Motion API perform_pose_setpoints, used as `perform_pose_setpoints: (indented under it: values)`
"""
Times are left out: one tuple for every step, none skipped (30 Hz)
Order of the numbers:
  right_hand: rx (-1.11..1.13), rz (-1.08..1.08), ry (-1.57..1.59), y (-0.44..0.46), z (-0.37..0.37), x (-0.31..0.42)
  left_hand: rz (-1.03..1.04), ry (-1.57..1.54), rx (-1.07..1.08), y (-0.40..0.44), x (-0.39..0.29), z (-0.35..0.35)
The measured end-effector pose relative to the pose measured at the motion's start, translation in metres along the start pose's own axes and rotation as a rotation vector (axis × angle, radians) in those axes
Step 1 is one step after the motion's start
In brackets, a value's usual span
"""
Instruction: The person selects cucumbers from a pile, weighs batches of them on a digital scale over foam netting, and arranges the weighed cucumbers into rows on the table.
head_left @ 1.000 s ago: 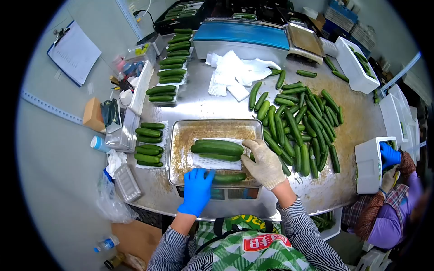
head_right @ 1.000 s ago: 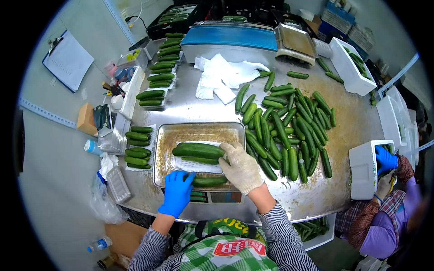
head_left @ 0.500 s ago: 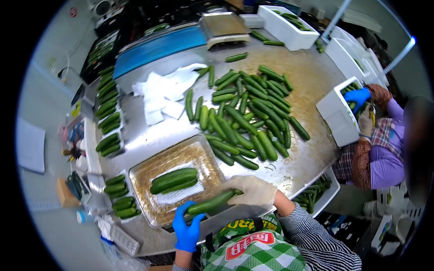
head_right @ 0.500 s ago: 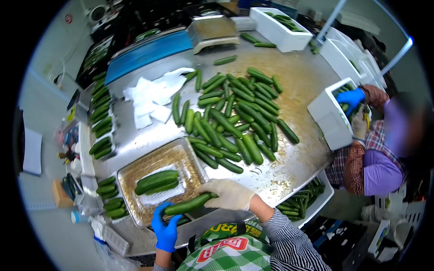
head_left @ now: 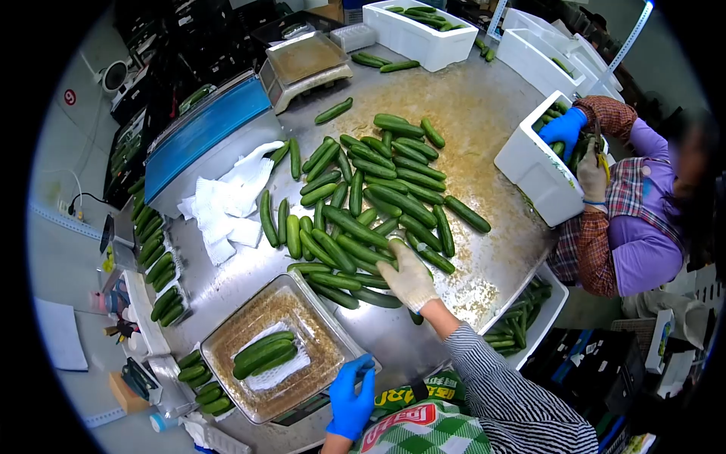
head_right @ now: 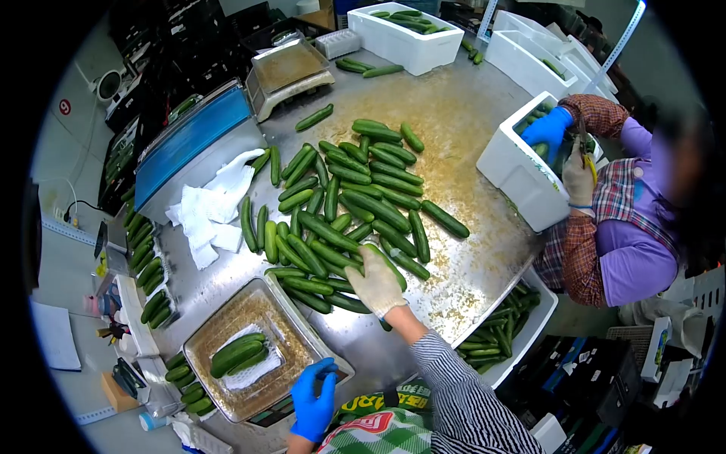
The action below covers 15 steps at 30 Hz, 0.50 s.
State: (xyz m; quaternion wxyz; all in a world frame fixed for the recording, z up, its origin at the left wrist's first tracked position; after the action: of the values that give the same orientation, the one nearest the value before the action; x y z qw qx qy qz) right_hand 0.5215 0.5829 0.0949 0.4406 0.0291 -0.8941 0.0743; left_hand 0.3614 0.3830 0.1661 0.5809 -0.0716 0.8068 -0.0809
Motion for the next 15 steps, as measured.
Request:
perform_pose_setpoints:
  values:
    - [-0.084,0.012,0.018,-0.003,-0.007,0.006,-0.041,-0.018,0.015,0.004,0.003,0.004]
    - [0.017,0.090,0.170,-0.008,-0.008,0.015,-0.067,-0.070,-0.017,0.008,0.006,0.010]
    - [0.117,0.169,0.320,-0.017,-0.012,0.030,-0.092,-0.124,-0.049,0.014,0.009,0.018]
    - [0.218,0.249,0.468,-0.026,-0.010,0.037,-0.116,-0.178,-0.081,0.019,0.013,0.024]
    - [0.330,0.185,0.620,-0.035,0.002,0.043,-0.165,-0.233,-0.039,0.023,0.020,0.031]
    - [0.446,0.170,0.718,-0.044,0.011,0.051,-0.211,-0.289,0.005,0.027,0.028,0.038]
    - [0.564,0.163,0.812,-0.054,0.019,0.061,-0.255,-0.345,0.050,0.032,0.034,0.044]
    - [0.609,0.139,0.901,-0.057,0.033,0.059,-0.298,-0.400,0.096,0.037,0.034,0.049]
    - [0.492,0.034,0.777,-0.044,0.038,0.055,-0.505,-0.677,0.136,0.031,0.035,0.054]
    - [0.369,-0.067,0.651,-0.032,0.038,0.054,-0.525,-0.673,0.104,0.031,0.037,0.053]
    - [0.212,-0.197,0.346,-0.014,0.015,0.070,-0.548,-0.667,0.077,0.027,0.040,0.051]
    - [0.056,-0.275,0.190,-0.002,0.014,0.066,-0.570,-0.659,0.050,0.025,0.042,0.049]
    - [0.045,-0.287,0.173,0.003,0.018,0.064,-0.593,-0.649,0.052,0.024,0.035,0.044]
    - [0.035,-0.299,0.157,0.007,0.020,0.062,-0.594,-0.638,0.052,0.024,0.032,0.040]
    - [0.073,-0.403,0.143,0.004,0.030,0.058,-0.597,-0.629,0.049,0.020,0.030,0.037]
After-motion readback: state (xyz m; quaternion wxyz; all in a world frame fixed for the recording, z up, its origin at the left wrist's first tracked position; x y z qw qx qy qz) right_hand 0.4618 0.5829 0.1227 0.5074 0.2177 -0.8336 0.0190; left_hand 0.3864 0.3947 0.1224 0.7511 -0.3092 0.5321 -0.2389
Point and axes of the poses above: each hand's wrist, its own y-axis towards the middle knuckle, its own z-axis out of the palm, x = y × z, the point moved 6 cm from there along y, towards the middle knuckle, and after that the axes turned 7 degrees about x, right-handed, at the moved point
